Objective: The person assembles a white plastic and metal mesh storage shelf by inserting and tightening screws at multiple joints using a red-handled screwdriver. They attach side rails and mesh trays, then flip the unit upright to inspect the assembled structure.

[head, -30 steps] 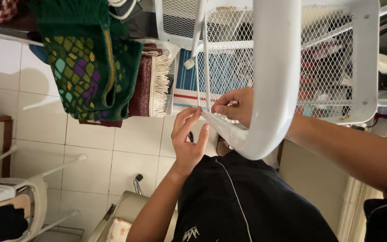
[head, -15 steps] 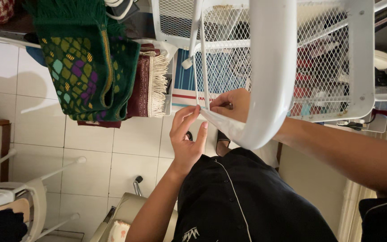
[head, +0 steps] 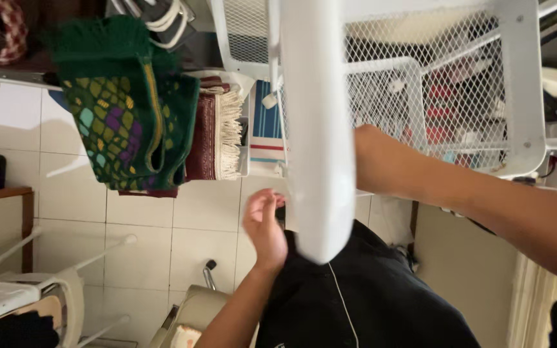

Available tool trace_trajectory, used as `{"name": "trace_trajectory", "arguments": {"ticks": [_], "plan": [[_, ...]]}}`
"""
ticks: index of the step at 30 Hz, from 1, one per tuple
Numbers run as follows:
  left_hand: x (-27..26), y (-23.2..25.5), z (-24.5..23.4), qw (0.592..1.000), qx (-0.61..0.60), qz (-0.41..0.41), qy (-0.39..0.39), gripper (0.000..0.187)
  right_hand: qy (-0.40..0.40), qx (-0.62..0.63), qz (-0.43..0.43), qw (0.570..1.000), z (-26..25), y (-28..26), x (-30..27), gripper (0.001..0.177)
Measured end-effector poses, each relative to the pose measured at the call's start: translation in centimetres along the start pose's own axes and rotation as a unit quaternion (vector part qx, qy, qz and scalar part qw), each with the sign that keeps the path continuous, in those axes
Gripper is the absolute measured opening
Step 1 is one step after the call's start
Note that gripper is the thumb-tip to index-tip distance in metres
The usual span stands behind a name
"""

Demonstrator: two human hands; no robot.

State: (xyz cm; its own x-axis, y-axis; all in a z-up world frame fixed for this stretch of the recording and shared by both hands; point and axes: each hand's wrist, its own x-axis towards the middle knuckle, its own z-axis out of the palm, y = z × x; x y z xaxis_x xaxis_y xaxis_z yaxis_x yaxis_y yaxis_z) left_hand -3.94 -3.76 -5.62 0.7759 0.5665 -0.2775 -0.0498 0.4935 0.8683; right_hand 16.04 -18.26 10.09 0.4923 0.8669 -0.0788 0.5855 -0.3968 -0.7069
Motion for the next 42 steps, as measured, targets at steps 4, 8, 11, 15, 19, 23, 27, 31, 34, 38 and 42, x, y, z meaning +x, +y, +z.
{"name": "trace_trajectory", "arguments": {"ticks": [4, 8, 11, 15, 19, 23, 27, 31, 34, 38, 42], "plan": [[-0.2, -2.6, 1.4, 0.955, -0.145, -0.257, -0.018, 0.023, 0.113, -0.048, 0.000, 0.992, 0.8, 0.2, -5.0, 0.019], [-0.1, -6.3, -0.8, 0.932, -0.135, -0.336, 0.015, 0.022, 0.309, 0.172, -0.145, 0.924, 7.9, 1.6, -14.2, 0.021], [-0.7, -10.1, -6.2, 0.939, -0.038, -0.334, 0.077, 0.022, 0.220, 0.070, 0.197, 0.953, 15.3, 5.2, -17.3, 0.018], [-0.6, -14.7, -11.2, 0.940, 0.102, -0.311, 0.092, 0.021, 0.199, 0.093, 0.395, 0.892, 23.1, 13.3, -16.0, 0.025], [-0.6, -16.7, -12.3, 0.940, 0.170, -0.291, 0.045, 0.022, 0.210, 0.105, 0.325, 0.916, 28.7, 19.4, -13.5, 0.019], [0.3, -18.0, -11.6, 0.945, 0.197, -0.261, 0.029, 0.011, 0.262, -0.078, 0.286, 0.919, 32.6, 21.2, -8.2, 0.025], [-0.2, -20.4, -12.3, 0.935, 0.330, -0.127, -0.031, 0.007, 0.363, -0.270, 0.107, 0.885, 33.5, 21.1, -2.9, 0.034], [-1.5, -21.3, -13.0, 0.922, 0.374, -0.076, -0.071, 0.008, 0.250, -0.210, 0.151, 0.933, 34.1, 21.5, -1.7, 0.030], [-2.1, -20.7, -13.4, 0.907, 0.404, -0.031, -0.111, 0.009, 0.183, -0.218, 0.157, 0.946, 35.8, 23.6, -3.1, 0.036], [-2.3, -19.4, -14.3, 0.898, 0.409, -0.093, -0.130, 0.011, 0.255, -0.279, 0.051, 0.924, 37.1, 26.5, -5.3, 0.036], [-3.3, -19.0, -15.2, 0.898, 0.404, -0.122, -0.126, 0.010, 0.230, -0.211, 0.061, 0.948, 36.1, 26.2, -5.5, 0.052]]}}
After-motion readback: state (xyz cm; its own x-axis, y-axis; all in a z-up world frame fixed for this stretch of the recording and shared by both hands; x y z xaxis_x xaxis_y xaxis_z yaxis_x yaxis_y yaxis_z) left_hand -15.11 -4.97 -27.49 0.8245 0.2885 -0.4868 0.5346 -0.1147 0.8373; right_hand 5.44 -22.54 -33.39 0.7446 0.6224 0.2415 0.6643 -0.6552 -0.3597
